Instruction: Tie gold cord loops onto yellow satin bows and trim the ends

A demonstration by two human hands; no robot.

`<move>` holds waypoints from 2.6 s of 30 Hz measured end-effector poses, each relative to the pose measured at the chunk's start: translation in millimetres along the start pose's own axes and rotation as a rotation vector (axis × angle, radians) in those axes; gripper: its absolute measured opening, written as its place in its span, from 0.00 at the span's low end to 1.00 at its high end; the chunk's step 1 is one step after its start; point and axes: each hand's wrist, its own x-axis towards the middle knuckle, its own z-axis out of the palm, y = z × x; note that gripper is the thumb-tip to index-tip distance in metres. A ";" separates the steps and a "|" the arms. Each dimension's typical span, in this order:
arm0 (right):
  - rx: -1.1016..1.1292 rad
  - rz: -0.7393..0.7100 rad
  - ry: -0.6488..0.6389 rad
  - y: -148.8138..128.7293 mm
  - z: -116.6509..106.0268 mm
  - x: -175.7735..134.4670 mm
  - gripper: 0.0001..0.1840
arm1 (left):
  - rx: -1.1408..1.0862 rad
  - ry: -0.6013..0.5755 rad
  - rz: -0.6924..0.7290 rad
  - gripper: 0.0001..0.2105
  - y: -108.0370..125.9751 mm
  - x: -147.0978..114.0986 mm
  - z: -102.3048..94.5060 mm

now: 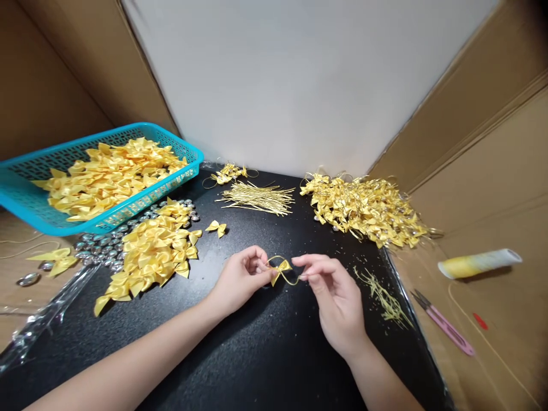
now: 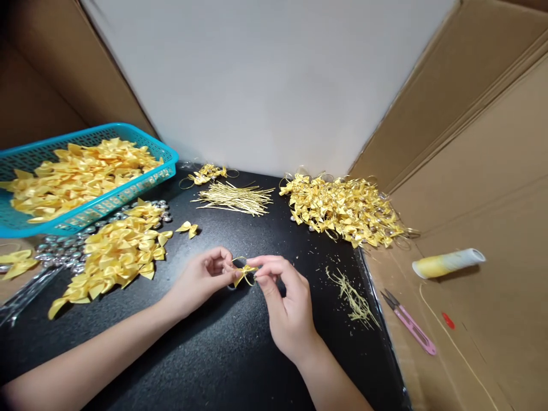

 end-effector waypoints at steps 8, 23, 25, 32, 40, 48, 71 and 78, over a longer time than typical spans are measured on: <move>0.334 0.317 0.000 -4.2 -6.1 6.2 0.02 | -0.009 0.001 -0.020 0.10 1.1 1.6 -1.9; 0.502 0.259 0.176 -5.3 -13.8 12.8 0.04 | 0.043 -0.060 -0.047 0.09 3.1 1.9 -1.9; 0.500 0.280 0.188 -2.9 -13.0 13.2 0.04 | 0.070 -0.074 -0.044 0.09 3.5 1.4 -2.0; 0.497 0.255 0.232 1.4 -10.1 13.1 0.04 | 0.199 -0.090 -0.048 0.09 -0.1 0.0 -4.0; 0.495 0.200 0.298 1.6 -7.2 14.0 0.05 | 0.286 -0.099 -0.021 0.07 -0.4 1.3 -3.4; 0.460 0.223 0.316 2.6 -6.5 15.4 0.07 | 0.221 -0.118 -0.008 0.04 1.6 1.9 -1.7; 0.472 0.167 -0.019 1.6 -3.0 13.4 0.02 | 0.275 -0.433 0.203 0.17 20.3 -5.0 13.7; 0.255 0.296 -0.087 11.5 7.4 10.7 0.06 | -0.458 -0.130 -0.121 0.17 8.7 2.3 10.1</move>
